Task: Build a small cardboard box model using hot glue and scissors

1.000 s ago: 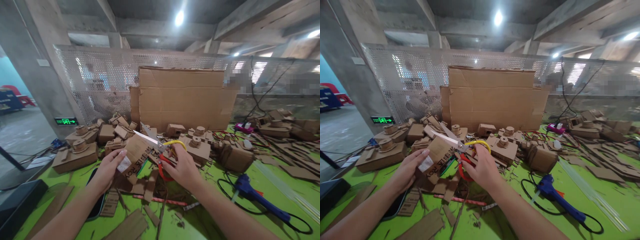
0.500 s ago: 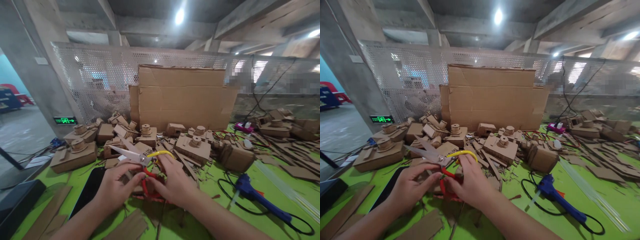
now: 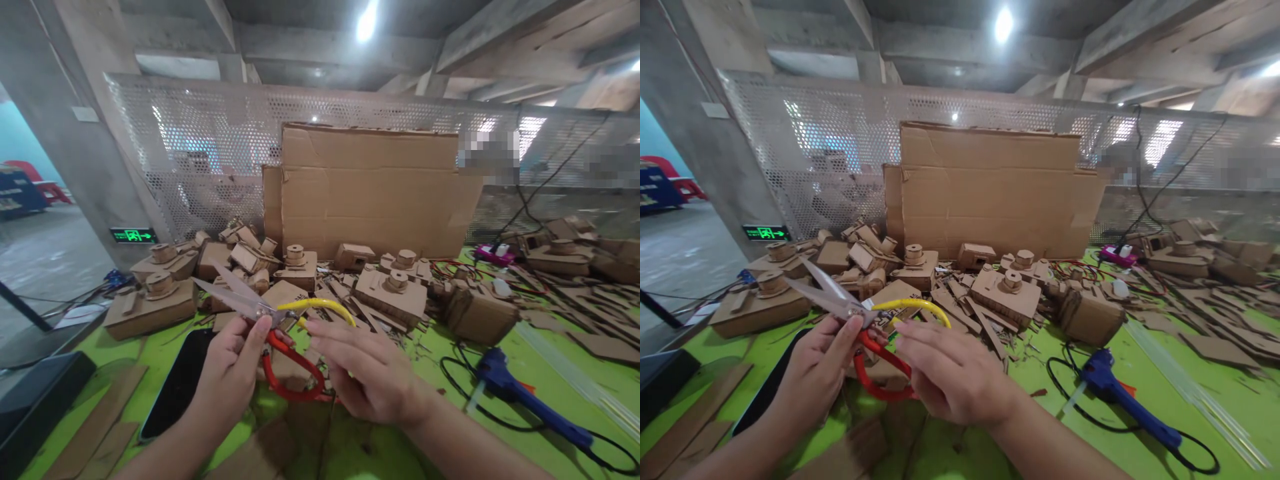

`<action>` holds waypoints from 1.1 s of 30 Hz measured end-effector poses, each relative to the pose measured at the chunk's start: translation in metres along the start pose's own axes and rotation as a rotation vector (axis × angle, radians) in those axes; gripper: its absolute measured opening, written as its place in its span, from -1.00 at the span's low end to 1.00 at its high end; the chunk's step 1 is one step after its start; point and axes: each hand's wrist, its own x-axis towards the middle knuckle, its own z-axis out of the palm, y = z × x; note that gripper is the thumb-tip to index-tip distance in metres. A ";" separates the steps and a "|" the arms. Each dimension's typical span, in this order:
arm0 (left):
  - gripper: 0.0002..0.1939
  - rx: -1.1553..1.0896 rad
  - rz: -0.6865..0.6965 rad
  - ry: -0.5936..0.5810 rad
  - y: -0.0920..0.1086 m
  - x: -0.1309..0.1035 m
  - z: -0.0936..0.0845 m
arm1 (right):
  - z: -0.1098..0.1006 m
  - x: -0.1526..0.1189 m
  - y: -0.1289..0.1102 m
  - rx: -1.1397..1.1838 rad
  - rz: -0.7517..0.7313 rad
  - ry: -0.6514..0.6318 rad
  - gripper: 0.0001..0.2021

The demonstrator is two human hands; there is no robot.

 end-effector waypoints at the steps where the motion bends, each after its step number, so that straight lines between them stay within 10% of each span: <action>1: -0.64 -0.043 -0.006 -0.006 -0.002 0.000 -0.001 | -0.002 0.001 -0.001 0.003 -0.055 -0.018 -0.44; 5: -0.72 -0.051 0.020 -0.001 -0.006 0.009 -0.010 | -0.003 0.006 -0.003 0.006 -0.078 0.073 -0.41; 15: -0.70 0.241 0.030 -0.265 -0.009 -0.005 -0.001 | 0.015 0.010 -0.004 0.087 0.543 -0.011 -0.81; 22: -0.66 0.376 0.070 -0.322 -0.009 -0.012 -0.005 | 0.013 0.013 -0.012 0.243 0.497 -0.306 -0.71; 33: -0.65 0.333 0.014 -0.180 0.004 -0.006 0.004 | 0.014 0.022 -0.014 0.232 0.581 -0.258 -0.62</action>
